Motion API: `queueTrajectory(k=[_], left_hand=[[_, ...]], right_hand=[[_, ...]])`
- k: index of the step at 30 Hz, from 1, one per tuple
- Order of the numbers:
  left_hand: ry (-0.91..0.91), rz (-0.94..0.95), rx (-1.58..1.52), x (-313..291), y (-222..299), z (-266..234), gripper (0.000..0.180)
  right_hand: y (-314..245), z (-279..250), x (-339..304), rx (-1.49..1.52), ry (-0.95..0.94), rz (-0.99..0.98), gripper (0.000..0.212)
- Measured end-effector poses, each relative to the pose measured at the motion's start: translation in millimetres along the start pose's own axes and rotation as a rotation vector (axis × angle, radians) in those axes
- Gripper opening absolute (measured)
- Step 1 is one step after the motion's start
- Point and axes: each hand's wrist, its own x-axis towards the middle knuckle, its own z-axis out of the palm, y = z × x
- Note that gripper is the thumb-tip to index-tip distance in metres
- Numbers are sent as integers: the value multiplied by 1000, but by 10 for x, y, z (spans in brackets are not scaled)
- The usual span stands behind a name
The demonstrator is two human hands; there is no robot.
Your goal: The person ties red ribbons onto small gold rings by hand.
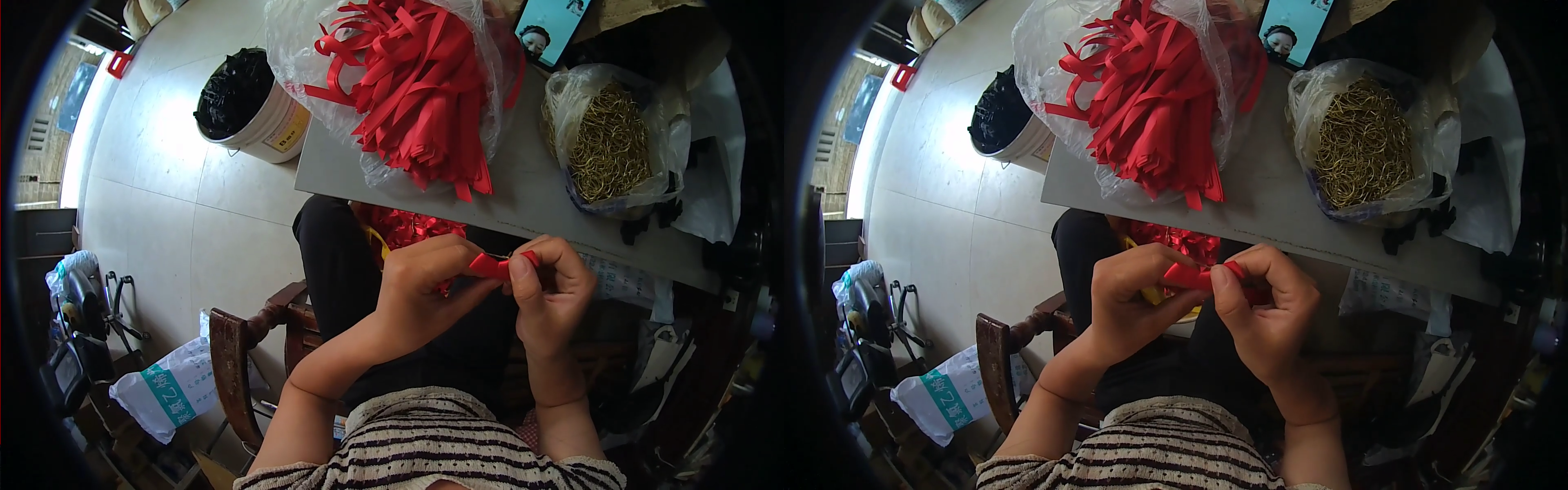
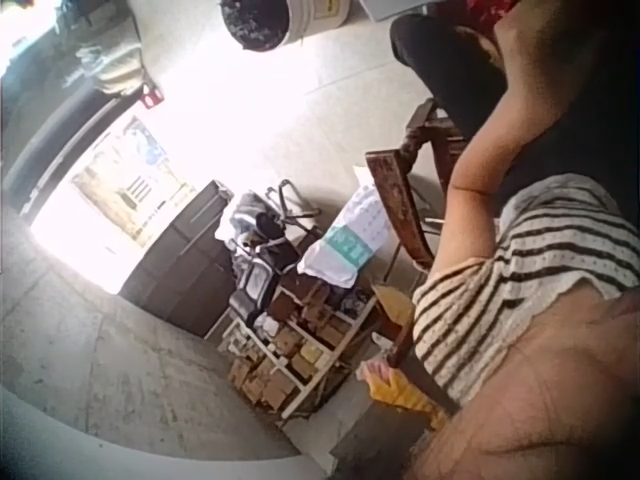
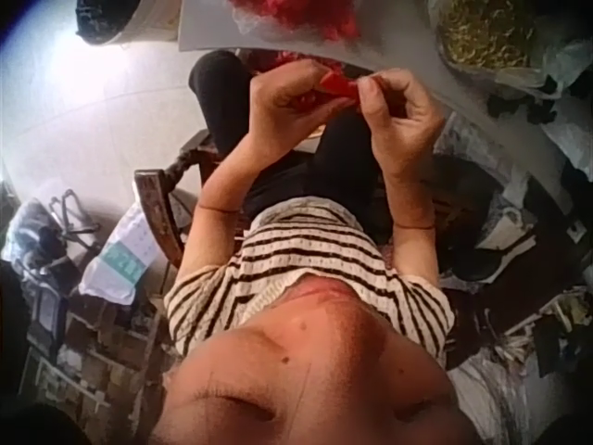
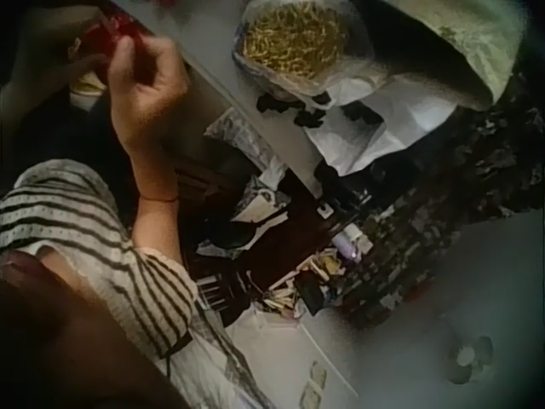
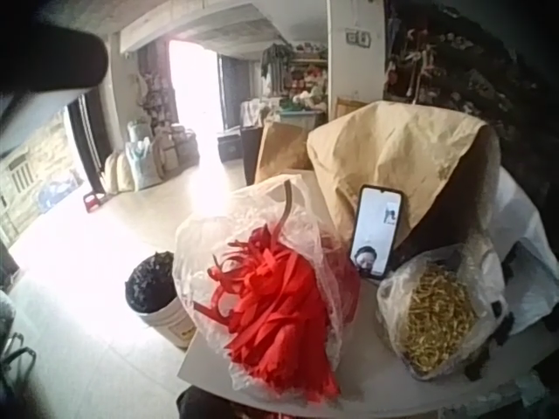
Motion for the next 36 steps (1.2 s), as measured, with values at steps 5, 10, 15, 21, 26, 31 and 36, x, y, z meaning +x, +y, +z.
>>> queueTrajectory(k=[5, 10, 15, 21, 26, 31, 36], left_hand=[[-93, -92, -220, 4, -33, -58, 10], [-194, -110, -266, 1, -47, -170, 20], [-287, -139, -355, 61, -26, -209, 21], [-514, -81, -289, 111, 16, -380, 17], [-458, -144, -194, 159, 65, -335, 16], [-237, -181, -166, 50, 26, -153, 20], [-99, -365, -600, -50, -53, -27, 16]], right_hand=[[-60, -47, 66, -248, -62, -168, 10], [-68, -209, 97, -40, -292, 23, 8], [-150, -206, 143, 66, -385, 112, 9], [-263, -403, 224, 62, -583, 166, 12], [-287, -380, 258, 99, -510, 330, 13], [-173, -263, 316, -173, -548, -79, 14], [-161, -143, 103, 55, -436, 235, 17]])
